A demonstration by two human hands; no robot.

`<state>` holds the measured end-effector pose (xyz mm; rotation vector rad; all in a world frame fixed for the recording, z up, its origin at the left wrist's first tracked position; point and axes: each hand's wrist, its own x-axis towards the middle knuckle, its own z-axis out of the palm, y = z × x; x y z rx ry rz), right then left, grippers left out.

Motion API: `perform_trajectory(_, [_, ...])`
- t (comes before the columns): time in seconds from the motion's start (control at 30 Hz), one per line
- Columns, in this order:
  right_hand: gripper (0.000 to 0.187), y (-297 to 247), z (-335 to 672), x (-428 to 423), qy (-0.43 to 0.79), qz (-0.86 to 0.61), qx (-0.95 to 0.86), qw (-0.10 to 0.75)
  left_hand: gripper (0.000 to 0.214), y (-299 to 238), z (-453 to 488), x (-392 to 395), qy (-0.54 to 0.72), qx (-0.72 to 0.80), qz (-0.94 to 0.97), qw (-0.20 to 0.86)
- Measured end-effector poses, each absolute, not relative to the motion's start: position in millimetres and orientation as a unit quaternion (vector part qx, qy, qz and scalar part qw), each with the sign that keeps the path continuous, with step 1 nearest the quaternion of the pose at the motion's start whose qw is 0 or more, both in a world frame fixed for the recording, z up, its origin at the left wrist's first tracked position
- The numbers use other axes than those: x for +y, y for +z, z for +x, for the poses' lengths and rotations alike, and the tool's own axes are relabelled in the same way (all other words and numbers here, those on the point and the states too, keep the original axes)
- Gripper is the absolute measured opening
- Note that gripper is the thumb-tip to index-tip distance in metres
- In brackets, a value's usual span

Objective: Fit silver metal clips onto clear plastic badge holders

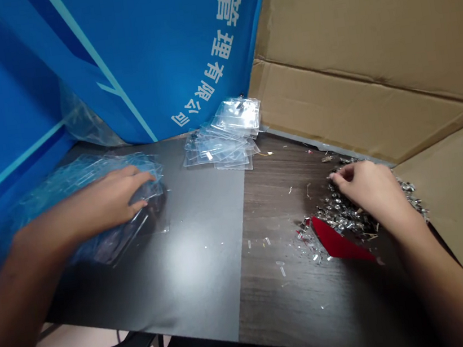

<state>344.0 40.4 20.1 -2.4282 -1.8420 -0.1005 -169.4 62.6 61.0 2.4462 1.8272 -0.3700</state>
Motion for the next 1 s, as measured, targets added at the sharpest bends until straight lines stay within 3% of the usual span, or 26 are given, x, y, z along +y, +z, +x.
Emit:
perform_trajectory(0.33, [0.018,25,347,40,-0.033,-0.804,-0.587,0.091,0.043,84,-152,59,-0.06,0.625,0.776,-0.064])
perform_trajectory(0.5, [0.012,33,346,37,-0.028,-0.816,-0.561,0.137,0.035,106,-123,42,0.144,0.612,0.769,-0.115])
perform_trajectory(0.57, [0.011,35,345,35,-0.022,-0.815,-0.559,0.151,0.026,105,-102,36,0.256,0.581,0.772,-0.028])
perform_trajectory(0.63, [0.01,35,344,34,-0.015,-0.81,-0.562,0.167,0.014,94,-78,32,0.338,0.532,0.764,0.141])
perform_trajectory(0.7, [0.011,35,343,34,-0.018,-0.808,-0.561,0.18,0.006,75,-54,31,0.382,0.463,0.729,0.329])
perform_trajectory(0.77, [0.013,34,341,34,-0.025,-0.805,-0.562,0.188,0.004,53,-34,31,0.393,0.417,0.691,0.441])
perform_trajectory(1.0, [0.034,35,326,33,-0.032,-0.772,-0.602,0.199,0.016,5,-8,22,0.378,0.337,0.63,0.589])
